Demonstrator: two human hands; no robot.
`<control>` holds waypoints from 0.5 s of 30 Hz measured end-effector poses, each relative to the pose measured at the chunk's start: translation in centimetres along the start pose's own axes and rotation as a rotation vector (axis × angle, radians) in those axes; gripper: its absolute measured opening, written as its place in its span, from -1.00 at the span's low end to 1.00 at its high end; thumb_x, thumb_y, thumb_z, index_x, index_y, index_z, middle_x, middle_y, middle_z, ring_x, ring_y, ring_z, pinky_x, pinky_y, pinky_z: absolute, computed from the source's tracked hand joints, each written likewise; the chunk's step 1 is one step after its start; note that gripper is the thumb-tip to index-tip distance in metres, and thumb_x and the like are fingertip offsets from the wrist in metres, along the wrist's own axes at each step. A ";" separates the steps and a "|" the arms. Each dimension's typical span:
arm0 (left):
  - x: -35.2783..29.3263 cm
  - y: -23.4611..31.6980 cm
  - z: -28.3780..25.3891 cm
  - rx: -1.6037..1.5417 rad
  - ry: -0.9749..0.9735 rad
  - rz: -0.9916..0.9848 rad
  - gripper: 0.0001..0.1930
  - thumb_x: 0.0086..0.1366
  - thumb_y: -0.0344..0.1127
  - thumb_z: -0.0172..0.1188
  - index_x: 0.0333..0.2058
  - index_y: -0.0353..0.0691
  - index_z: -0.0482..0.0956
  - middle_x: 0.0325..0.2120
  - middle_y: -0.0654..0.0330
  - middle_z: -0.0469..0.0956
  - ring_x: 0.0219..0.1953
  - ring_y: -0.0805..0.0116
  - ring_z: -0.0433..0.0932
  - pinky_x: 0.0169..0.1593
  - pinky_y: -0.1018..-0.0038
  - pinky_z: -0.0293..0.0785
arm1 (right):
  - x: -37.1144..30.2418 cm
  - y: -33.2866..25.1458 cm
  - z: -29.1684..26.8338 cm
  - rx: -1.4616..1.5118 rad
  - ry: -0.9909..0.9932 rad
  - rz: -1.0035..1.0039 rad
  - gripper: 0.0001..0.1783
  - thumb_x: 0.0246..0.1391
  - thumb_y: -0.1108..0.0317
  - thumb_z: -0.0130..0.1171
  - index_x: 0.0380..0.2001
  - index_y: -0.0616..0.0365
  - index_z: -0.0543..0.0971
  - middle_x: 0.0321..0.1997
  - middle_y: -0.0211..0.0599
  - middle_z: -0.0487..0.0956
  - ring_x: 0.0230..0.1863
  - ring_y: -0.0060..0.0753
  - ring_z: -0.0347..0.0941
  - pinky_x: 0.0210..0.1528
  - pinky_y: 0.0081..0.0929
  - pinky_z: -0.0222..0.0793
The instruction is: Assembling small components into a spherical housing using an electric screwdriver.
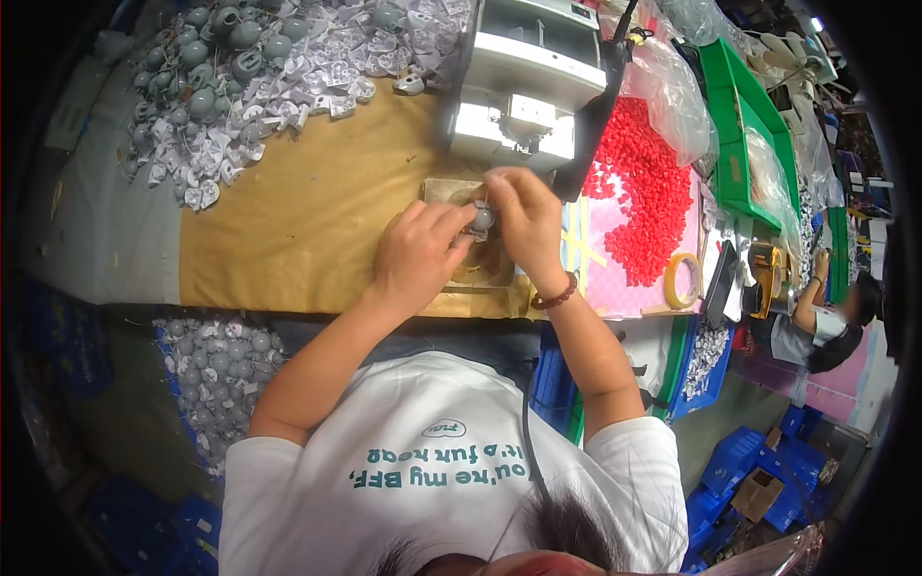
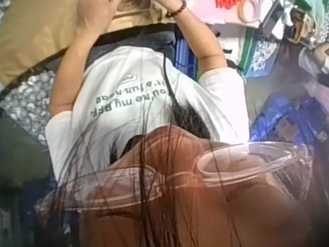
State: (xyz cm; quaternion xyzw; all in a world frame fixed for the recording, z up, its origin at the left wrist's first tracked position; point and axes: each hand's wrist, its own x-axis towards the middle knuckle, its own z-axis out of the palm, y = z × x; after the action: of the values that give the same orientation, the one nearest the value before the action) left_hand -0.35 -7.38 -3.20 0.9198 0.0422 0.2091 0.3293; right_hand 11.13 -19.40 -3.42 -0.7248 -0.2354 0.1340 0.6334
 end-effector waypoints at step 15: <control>0.1 -4.5 -8.0 -1.730 -0.339 -1.321 -0.64 0.39 -0.24 0.15 0.11 -0.15 0.41 -0.14 0.09 0.59 -0.22 0.30 0.62 -0.17 0.21 0.67 | 1.6 -0.1 -9.1 0.303 -0.069 0.196 -0.74 0.33 0.43 0.05 0.01 0.35 0.49 -0.23 -0.22 0.63 -0.14 -0.45 0.58 -0.05 -0.48 0.53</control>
State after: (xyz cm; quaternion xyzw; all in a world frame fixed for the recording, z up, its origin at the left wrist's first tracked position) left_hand -3.29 0.85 -0.34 0.1915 0.3194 -0.1781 0.9108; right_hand 16.91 -26.34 -1.66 -0.6356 -0.1626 0.2536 0.7108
